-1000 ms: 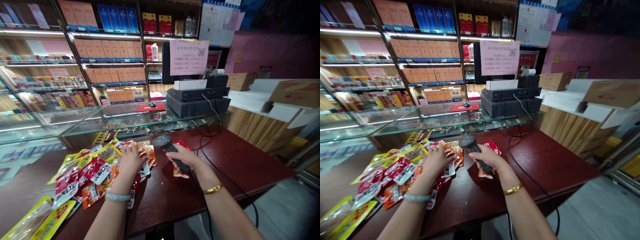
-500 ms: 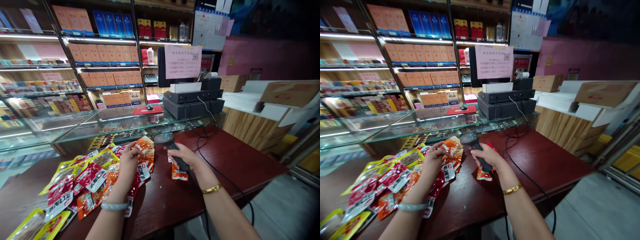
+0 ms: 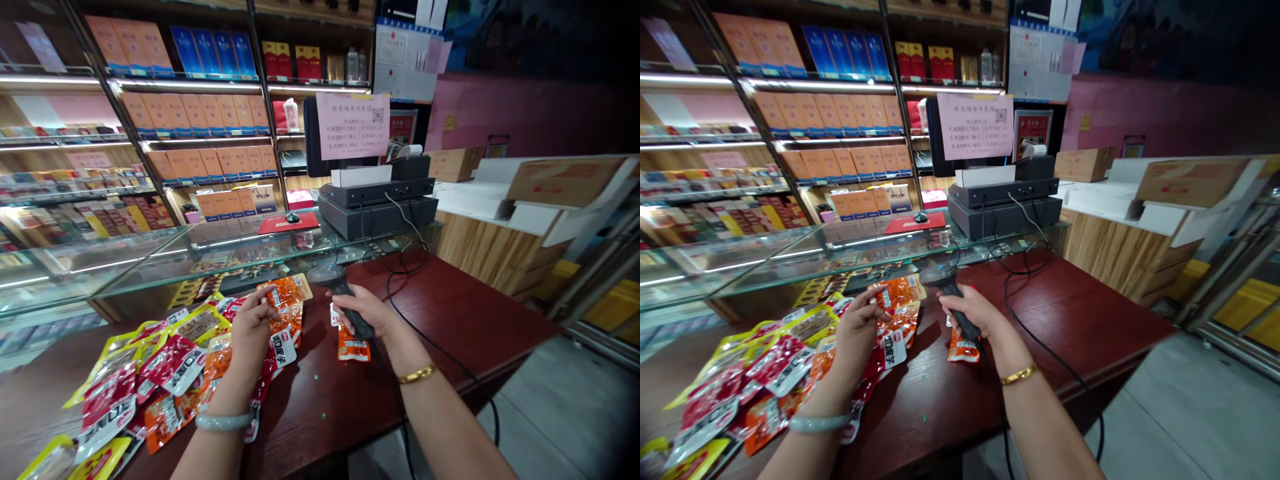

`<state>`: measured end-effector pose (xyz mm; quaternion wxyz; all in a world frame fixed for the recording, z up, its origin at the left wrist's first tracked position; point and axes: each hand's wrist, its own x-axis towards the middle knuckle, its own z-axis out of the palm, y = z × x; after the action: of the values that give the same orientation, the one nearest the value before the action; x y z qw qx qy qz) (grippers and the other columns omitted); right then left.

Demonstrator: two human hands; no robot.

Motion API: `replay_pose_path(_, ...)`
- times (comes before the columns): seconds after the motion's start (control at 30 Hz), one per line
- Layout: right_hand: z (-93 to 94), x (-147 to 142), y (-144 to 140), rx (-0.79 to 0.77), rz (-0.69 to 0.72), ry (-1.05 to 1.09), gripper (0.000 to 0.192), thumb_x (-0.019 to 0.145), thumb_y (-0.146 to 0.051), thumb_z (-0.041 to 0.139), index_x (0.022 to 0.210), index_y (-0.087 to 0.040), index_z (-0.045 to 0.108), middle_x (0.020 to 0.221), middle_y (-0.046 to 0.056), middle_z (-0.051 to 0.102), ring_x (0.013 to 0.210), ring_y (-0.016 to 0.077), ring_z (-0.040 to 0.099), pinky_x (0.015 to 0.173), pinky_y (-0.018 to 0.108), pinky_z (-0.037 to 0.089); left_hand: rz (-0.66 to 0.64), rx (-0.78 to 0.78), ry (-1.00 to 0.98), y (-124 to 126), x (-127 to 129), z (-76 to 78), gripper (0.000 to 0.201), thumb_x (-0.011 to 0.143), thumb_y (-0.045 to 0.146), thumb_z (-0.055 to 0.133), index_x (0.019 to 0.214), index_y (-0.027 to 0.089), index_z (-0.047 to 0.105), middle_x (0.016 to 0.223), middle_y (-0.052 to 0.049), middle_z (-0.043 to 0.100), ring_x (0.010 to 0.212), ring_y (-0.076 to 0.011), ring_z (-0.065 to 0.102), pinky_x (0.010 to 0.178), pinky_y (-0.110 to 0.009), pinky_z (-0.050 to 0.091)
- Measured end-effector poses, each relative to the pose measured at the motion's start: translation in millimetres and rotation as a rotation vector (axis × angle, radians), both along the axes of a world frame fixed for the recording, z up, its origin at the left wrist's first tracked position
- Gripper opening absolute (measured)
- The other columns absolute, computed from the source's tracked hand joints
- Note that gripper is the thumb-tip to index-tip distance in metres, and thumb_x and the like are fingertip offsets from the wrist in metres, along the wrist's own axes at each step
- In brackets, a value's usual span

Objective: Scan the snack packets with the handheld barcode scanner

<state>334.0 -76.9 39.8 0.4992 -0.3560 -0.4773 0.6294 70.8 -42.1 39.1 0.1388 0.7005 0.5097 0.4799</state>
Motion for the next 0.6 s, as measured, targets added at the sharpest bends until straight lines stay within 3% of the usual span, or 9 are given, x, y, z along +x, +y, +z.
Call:
replay_pose_path(0.2,1.3,-0.5,-0.9,0.0,-0.016,-0.011,0.048,0.075,-0.047,0.085,0.105,-0.018,0.061,0.065,-0.009,0.058,0.04,0.0079,0.051,0.034,0.02,0.043,-0.008,0.071,0.054,2.6,-3.6,-2.4,0.035,0.076,0.007,0.044,0.055,0.024,0.066,0.134,-0.003,0.074,0.121,-0.0219,0.069,0.111,-0.04,0.052)
replay_pose_path(0.3,1.5,-0.1,-1.0,0.022,-0.02,-0.005,0.049,0.076,-0.047,0.084,0.107,-0.018,0.061,0.066,-0.008,0.058,0.041,0.0079,0.051,0.035,0.02,0.042,-0.037,0.051,0.111,6.5,1.2,-6.6,0.039,0.081,0.007,0.044,0.064,0.024,0.074,0.139,-0.004,0.072,0.126,-0.0222,0.068,0.115,-0.041,0.051)
replay_pose_path(0.4,0.8,-0.2,-0.8,0.043,-0.026,-0.008,0.051,0.076,-0.048,0.084,0.109,-0.018,0.061,0.066,-0.008,0.059,0.04,0.0083,0.052,0.035,0.02,0.043,-0.254,-0.063,0.231,5.0,15.4,-12.7,0.053,0.081,0.005,0.045,0.112,0.024,0.084,0.157,-0.007,0.06,0.142,-0.0231,0.059,0.12,-0.041,0.047)
replay_pose_path(0.47,-0.2,-0.8,-0.4,0.049,-0.035,-0.012,0.052,0.075,-0.048,0.085,0.109,-0.017,0.06,0.066,-0.008,0.059,0.039,0.0086,0.052,0.034,0.02,0.042,-0.478,-0.136,0.331,1.4,24.5,-16.4,0.072,0.081,0.003,0.046,0.144,0.028,0.069,0.169,-0.005,0.044,0.153,-0.023,0.047,0.124,-0.04,0.042)
replay_pose_path(0.53,-1.3,-1.6,0.1,0.044,-0.044,-0.017,0.051,0.075,-0.048,0.085,0.108,-0.017,0.06,0.067,-0.007,0.061,0.039,0.0085,0.051,0.034,0.02,0.041,-0.589,-0.189,0.404,-1.6,28.6,-17.6,0.077,0.084,0.004,0.044,0.154,0.033,0.059,0.172,-0.002,0.037,0.158,-0.0225,0.039,0.127,-0.042,0.036)
replay_pose_path(0.6,-1.5,-2.1,0.1,0.029,-0.047,-0.028,0.049,0.076,-0.047,0.085,0.108,-0.017,0.061,0.067,-0.007,0.061,0.039,0.0082,0.051,0.034,0.02,0.04,-0.551,-0.227,0.446,-2.5,27.0,-15.9,0.073,0.088,0.007,0.043,0.154,0.036,0.058,0.169,0.0,0.043,0.157,-0.0225,0.041,0.129,-0.046,0.033)
